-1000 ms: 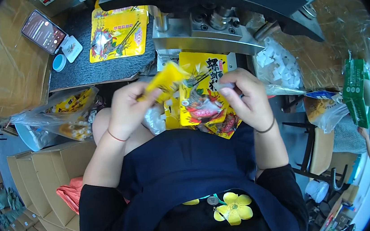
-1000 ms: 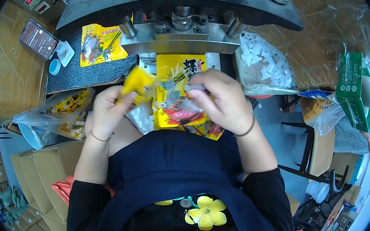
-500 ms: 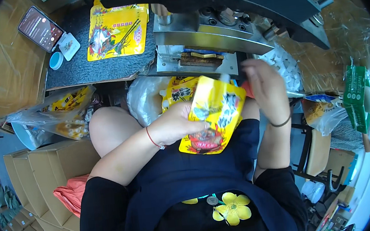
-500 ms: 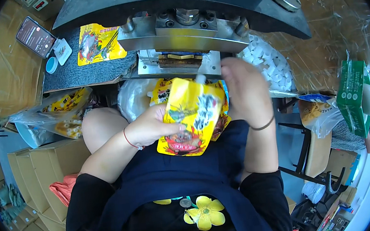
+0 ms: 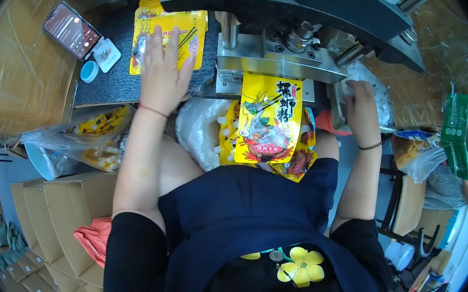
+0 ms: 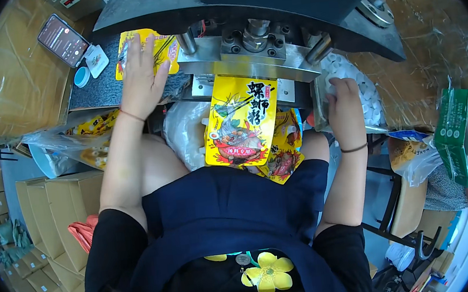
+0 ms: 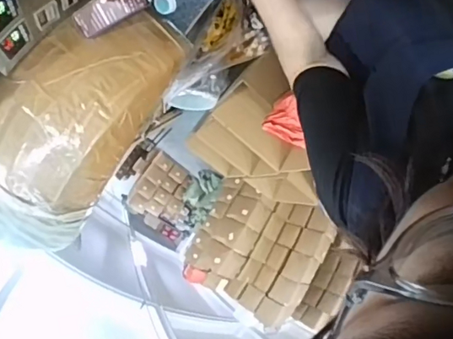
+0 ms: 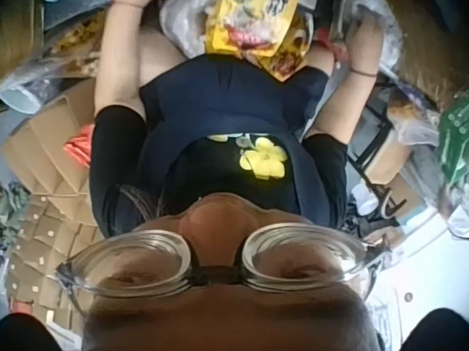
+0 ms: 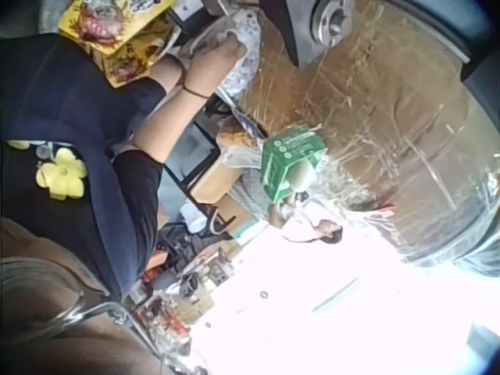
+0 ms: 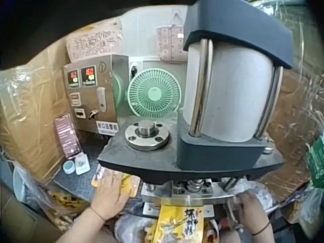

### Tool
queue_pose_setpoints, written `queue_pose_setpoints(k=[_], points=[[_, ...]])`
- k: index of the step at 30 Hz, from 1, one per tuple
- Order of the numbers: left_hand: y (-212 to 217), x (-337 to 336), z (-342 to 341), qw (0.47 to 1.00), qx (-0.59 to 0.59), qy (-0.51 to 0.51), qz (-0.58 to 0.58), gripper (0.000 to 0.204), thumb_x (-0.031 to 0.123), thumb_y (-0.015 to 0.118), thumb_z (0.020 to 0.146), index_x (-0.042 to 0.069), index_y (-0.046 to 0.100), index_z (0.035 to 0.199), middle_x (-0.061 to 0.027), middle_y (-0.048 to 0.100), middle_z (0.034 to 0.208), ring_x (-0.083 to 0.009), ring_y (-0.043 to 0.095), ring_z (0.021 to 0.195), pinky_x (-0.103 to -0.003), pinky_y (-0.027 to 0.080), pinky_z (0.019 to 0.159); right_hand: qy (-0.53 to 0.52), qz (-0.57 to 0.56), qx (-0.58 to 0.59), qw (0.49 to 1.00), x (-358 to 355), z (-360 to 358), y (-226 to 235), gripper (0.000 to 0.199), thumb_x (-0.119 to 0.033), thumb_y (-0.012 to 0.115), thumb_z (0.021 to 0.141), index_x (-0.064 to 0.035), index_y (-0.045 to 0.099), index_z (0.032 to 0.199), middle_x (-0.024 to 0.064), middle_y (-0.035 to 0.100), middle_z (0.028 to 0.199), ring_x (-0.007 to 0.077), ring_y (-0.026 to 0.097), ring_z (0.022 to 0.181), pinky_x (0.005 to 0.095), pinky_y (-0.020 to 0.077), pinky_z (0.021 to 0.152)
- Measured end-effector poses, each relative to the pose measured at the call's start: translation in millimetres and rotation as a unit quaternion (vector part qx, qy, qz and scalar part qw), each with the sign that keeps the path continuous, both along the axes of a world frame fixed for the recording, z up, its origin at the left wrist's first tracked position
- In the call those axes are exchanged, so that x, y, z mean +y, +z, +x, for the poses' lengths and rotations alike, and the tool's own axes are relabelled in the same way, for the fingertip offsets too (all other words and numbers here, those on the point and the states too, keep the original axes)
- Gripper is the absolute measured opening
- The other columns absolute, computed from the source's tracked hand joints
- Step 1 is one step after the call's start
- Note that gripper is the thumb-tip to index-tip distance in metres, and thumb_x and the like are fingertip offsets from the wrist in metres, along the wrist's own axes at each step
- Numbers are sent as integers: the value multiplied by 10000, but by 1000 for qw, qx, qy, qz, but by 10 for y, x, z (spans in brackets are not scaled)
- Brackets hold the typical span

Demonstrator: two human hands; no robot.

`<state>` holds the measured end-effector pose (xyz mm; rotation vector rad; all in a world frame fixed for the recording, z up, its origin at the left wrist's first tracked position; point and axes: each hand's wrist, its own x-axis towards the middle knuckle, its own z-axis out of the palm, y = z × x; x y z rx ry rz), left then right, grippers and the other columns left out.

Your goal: Manually packing small snack packets into retail bags and using a heat sealer to seal them.

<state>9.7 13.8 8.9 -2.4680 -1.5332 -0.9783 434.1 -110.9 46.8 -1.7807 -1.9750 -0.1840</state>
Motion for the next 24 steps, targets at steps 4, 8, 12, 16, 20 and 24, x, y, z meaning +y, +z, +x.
queue_pose_setpoints(k=[4,8,12,16,20,24], points=[[116,-414,-64,980,167,-87,-65,536,322,617,952,94,509,1425,-216,449,1485,-398,464,1332,-494,383,1078,-75,-28,153,985,-217,-68,114,295,-40,703,871,-2,622,1152,130,656,996,197,654,763,317,512,689],[211,-809,-64,991,-49,-50,-111,275,88,660,915,58,676,1188,-134,698,1007,-244,666,879,-342,514,747,-46,-61,257,963,-400,-342,301,256,-47,702,874,5,643,1117,124,661,984,197,656,816,298,502,700],[284,-979,134,886,-286,-121,-345,124,132,690,948,14,730,942,-66,642,728,-69,530,642,-243,430,597,157,-43,226,960,-259,-878,333,154,-109,633,933,9,644,1032,114,648,963,251,625,820,332,488,760],[303,-1082,406,874,-250,-185,-372,148,146,715,938,-2,710,942,-60,675,764,-72,581,664,-252,467,618,197,-65,387,898,-195,-1198,445,157,-105,692,916,2,651,1023,79,645,916,130,599,791,281,464,682],[371,-1286,676,638,-459,-182,-591,273,216,639,1014,-39,654,1107,-26,710,927,-92,656,803,-264,533,730,191,-20,294,936,-54,-1194,489,127,-110,722,902,1,675,945,59,655,867,130,597,766,291,465,673],[40,-1380,825,665,-469,-255,-523,269,235,646,1010,-24,662,1081,-14,687,872,-79,616,782,-253,512,725,159,-62,368,914,-178,-1017,416,127,-109,697,915,3,664,864,69,659,849,147,599,760,280,466,694]])
